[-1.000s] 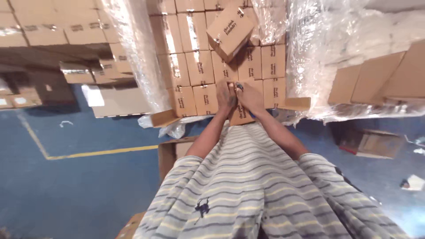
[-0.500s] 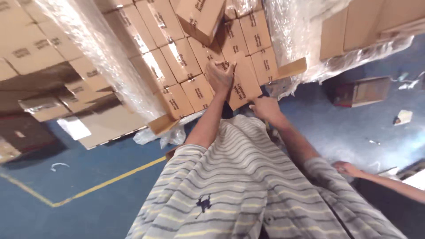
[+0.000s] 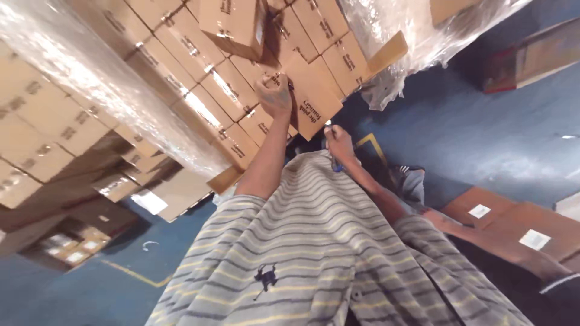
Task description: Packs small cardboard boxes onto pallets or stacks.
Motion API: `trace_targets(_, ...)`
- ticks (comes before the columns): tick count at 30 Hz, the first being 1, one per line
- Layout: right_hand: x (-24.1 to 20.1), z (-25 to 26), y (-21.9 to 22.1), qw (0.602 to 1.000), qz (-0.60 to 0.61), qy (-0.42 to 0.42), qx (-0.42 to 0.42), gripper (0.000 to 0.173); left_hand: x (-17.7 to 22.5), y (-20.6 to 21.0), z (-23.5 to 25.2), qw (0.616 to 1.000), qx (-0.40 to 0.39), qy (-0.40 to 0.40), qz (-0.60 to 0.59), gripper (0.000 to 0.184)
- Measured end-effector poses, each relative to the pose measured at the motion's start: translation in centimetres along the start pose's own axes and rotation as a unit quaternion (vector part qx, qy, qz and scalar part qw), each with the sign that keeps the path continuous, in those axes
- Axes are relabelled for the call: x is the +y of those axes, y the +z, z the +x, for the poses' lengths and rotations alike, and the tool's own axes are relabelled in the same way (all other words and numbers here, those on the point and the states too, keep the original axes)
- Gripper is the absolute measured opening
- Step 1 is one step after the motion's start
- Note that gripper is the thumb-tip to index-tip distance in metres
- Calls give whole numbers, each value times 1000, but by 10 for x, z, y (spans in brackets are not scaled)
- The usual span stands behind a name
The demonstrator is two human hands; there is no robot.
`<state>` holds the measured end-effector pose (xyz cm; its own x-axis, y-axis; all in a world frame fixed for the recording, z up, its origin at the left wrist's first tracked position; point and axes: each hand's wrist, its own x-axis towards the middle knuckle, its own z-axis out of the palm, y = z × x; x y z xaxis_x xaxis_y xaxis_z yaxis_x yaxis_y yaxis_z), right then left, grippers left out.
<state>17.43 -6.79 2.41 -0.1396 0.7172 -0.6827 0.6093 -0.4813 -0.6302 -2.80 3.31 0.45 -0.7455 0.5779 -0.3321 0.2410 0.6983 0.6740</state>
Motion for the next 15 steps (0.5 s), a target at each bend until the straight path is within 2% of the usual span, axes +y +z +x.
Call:
trace_targets(2, -3, -16, 1, 981, -130, -28, -139, 38, 0, -1, -1, 1000, 8, 1, -27, 53)
trace_targets(3, -7, -25, -1, 970, -170, -38, -167, 36, -2, -2, 0, 998, 9, 9, -55, 48)
trace_targets(4, -12, -32, -8, 973, -179, -43, -138, 36, -4, -3, 3, 995, 0, 26, -99, 42)
trace_targets(6, -19, -30, -25, 986, -146, -65, 49, 39, -14, -6, 9, 972, -36, 74, -220, 35)
trace_targets(7, -22, -23, -30, 977, -136, -84, 139, 44, -24, -9, 8, 954, -57, 92, -279, 36)
trace_targets(8, -29, -13, -34, 966, -157, -100, 181, 56, -33, -12, 10, 934, -78, 106, -332, 39)
trace_targets(10, -47, 12, -35, 936, -287, -117, 164, 93, -45, -18, 13, 896, -120, 115, -412, 38)
trace_targets(11, -54, 23, -35, 916, -354, -130, 133, 98, -49, -22, 14, 882, -141, 116, -435, 39)
trace_targets(12, -58, 32, -38, 898, -395, -156, 117, 89, -54, -26, 16, 871, -167, 122, -445, 40)
trace_targets(13, -62, 39, -47, 889, -402, -186, 114, 73, -59, -29, 21, 867, -183, 134, -444, 40)
trace_targets(15, -70, 49, -81, 921, -323, -201, 82, 46, -70, -31, 29, 865, -200, 173, -426, 42)
